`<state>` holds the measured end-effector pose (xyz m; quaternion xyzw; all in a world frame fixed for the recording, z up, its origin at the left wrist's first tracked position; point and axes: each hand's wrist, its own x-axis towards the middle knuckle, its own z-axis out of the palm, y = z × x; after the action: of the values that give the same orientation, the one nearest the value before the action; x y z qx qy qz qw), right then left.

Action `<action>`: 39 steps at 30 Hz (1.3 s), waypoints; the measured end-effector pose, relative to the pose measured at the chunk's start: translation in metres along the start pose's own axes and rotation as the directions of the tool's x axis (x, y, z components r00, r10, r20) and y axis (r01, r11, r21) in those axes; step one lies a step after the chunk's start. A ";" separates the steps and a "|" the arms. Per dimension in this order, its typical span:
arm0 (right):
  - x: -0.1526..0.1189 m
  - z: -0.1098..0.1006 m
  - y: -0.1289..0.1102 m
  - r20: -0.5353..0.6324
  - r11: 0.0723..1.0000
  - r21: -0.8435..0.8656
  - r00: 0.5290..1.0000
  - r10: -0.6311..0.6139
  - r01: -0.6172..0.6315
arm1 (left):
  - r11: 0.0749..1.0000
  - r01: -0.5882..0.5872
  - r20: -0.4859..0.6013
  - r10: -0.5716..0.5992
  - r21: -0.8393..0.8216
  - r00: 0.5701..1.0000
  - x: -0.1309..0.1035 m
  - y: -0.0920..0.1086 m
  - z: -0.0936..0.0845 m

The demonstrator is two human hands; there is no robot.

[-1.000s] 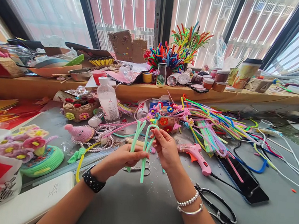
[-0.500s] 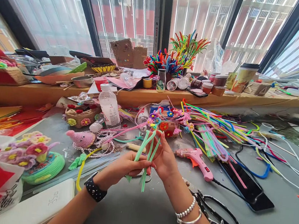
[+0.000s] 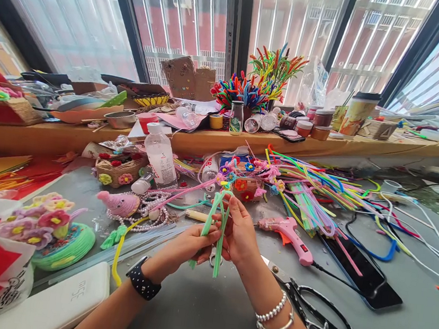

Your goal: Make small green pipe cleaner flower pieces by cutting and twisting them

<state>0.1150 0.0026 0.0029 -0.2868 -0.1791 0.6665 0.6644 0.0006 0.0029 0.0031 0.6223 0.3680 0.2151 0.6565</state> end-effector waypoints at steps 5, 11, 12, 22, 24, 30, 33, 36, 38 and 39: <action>-0.001 -0.002 -0.002 -0.057 0.996 -0.077 0.998 -0.040 0.035 | 0.999 -0.028 -0.054 0.030 0.034 0.998 0.002 0.000 0.001; 0.003 -0.005 0.002 -0.074 0.996 -0.031 0.994 -0.086 0.084 | 0.998 -0.037 -0.082 0.033 -0.055 0.996 0.002 0.002 0.000; 0.003 -0.006 0.003 -0.073 0.995 -0.023 0.993 -0.094 0.092 | 0.998 -0.042 -0.058 0.039 -0.055 0.998 0.001 0.002 -0.001; 0.004 -0.004 -0.010 -0.058 0.979 0.010 0.978 -0.203 0.204 | 0.998 0.027 0.106 -0.032 0.050 0.994 -0.004 0.006 -0.005; 0.004 -0.004 -0.013 -0.053 0.980 0.049 0.980 -0.190 0.193 | 0.998 0.061 0.118 -0.064 0.021 0.991 -0.005 0.007 -0.004; 0.005 -0.005 -0.021 -0.016 0.978 0.175 0.993 -0.116 0.117 | 0.981 0.171 0.183 -0.151 -0.096 0.971 -0.008 0.010 -0.002; 0.005 -0.005 -0.025 -0.033 0.970 0.231 0.997 -0.075 0.080 | 0.981 0.171 0.196 -0.150 -0.093 0.969 -0.009 0.010 -0.002; 0.004 -0.005 -0.028 -0.038 0.966 0.254 0.998 -0.044 0.053 | 0.983 0.165 0.239 -0.141 -0.084 0.961 -0.009 0.010 -0.003; 0.003 -0.004 -0.029 -0.027 0.965 0.258 0.999 -0.030 0.036 | 0.984 0.157 0.264 -0.131 -0.081 0.956 -0.009 0.010 -0.003; 0.002 -0.004 -0.030 -0.015 0.964 0.264 1.000 -0.026 0.029 | 0.985 0.154 0.268 -0.127 -0.081 0.955 -0.009 0.010 -0.004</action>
<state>0.1412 0.0061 0.0177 -0.1966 -0.0889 0.6735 0.7070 -0.0063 -0.0002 0.0149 0.5837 0.3101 0.1020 0.7434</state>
